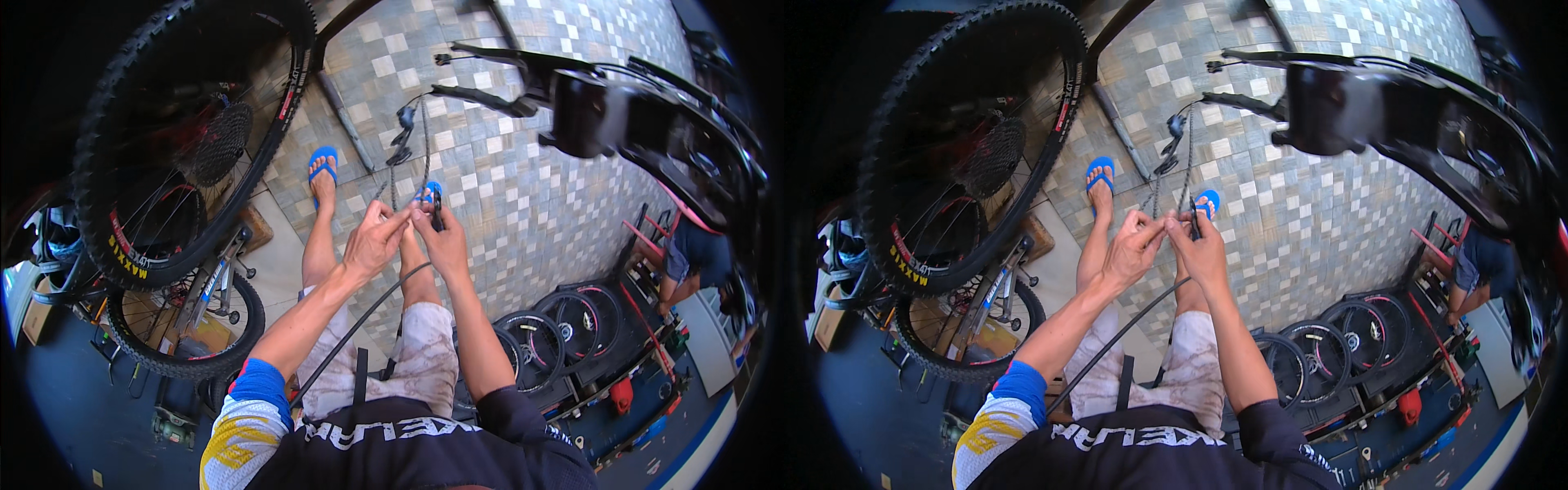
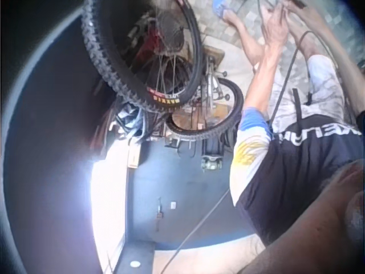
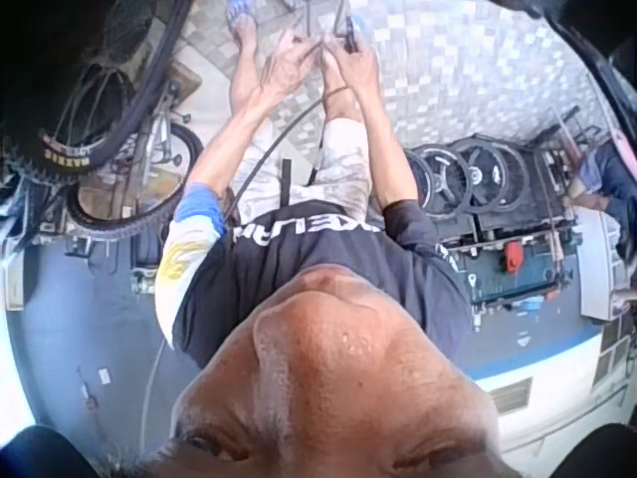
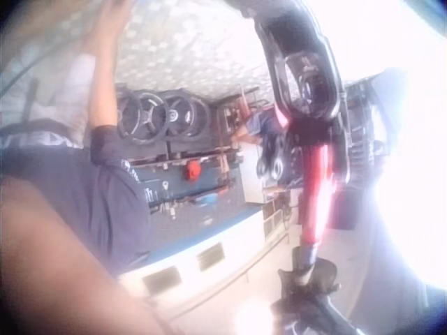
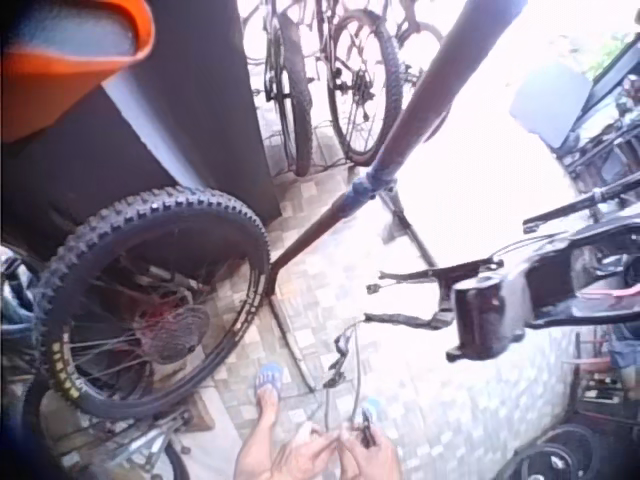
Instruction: The person retrieves a bicycle chain and pliers from a cluttered workbench, then uses the pliers to cut and adjust the chain while working on a bicycle mounted on a stand. The person repeatedly handles the chain and tools, making adjustments to the chain length and alignment.
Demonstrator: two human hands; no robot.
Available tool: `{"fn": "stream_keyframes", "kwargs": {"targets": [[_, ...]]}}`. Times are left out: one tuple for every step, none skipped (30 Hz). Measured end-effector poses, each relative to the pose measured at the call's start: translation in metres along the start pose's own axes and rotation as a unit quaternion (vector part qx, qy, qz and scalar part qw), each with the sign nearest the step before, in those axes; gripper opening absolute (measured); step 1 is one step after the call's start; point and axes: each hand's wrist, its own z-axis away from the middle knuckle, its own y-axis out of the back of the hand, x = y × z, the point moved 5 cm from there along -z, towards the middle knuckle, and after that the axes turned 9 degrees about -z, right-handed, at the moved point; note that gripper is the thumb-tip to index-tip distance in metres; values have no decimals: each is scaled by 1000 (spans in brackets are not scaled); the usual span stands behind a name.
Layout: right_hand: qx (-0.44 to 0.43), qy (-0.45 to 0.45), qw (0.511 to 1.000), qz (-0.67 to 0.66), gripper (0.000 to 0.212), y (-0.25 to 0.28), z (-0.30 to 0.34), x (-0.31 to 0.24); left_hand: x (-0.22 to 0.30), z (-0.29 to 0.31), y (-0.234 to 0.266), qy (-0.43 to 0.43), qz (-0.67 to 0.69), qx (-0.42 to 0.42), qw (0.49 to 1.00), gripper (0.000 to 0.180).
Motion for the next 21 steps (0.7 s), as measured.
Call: {"fn": "stream_keyframes", "kwargs": {"targets": [[-8, -2, 1000, 28, 22, 2, 3, -7, 10, 9, -1, -3, -4, -19, 1000, 30], [-1, -8, 997, 81, 20, 6, 3, -5, 16, 13, -2, -42, 8, 0, 999, 31], [-2, -44, 999, 23, 19, 11, 8, 0, 18, 19, -4, -50, 4, -6, 999, 32], [-4, -78, 996, -36, 18, 14, 14, 3, 23, 23, -3, -57, -1, -11, 998, 33], [-7, -112, 989, -95, 17, 16, 19, 6, 27, 27, -3, -65, -5, -17, 998, 34], [15, -135, 979, -150, 16, 20, 25, 9, 21, 29, -6, 36, 104, -45, 993, 36], [27, -132, 970, -200, 18, 22, 32, 5, 12, 35, -13, 140, 208, -70, 965, 39], [40, -129, 959, -250, 20, 26, 38, 1, 4, 42, -21, 243, 307, -94, 916, 42], [54, -126, 944, -300, 22, 29, 42, -3, -1, 45, -23, 275, 351, -96, 890, 45], [60, -126, 936, -322, 22, 36, 42, 11, -4, 46, -24, 305, 394, -105, 861, 48], [47, -149, 919, -361, 22, 35, 48, 8, -13, 46, -26, 335, 434, -106, 829, 52], [34, -172, 899, -400, 22, 35, 55, 5, -20, 46, -27, 345, 407, -107, 839, 55], [21, -194, 878, -437, 22, 35, 62, 1, -32, 44, -28, 364, 382, -115, 842, 56], [-2, -218, 865, -452, 23, 36, 69, 2, -43, 41, -29, 384, 357, -123, 843, 58], [-40, -231, 837, -494, 24, 37, 74, 2, -54, 38, -30, 403, 332, -132, 843, 59], [-80, -244, 805, -535, 24, 39, 79, 4, -67, 35, -34, 431, 351, -121, 823, 61], [-120, -253, 770, -574, 24, 38, 84, 2, -78, 31, -36, 457, 368, -110, 802, 62], [-129, -256, 767, -575, 25, 41, 91, 2, -87, 29, -40, 487, 382, -111, 778, 57], [-106, -258, 781, -559, 25, 46, 96, 5, -93, 23, -46, 486, 372, -113, 783, 59], [-80, -258, 795, -543, 25, 51, 103, 8, -96, 16, -52, 484, 362, -118, 788, 61], [-52, -258, 808, -527, 25, 57, 110, 12, -99, 7, -59, 481, 353, -126, 793, 64]]}}
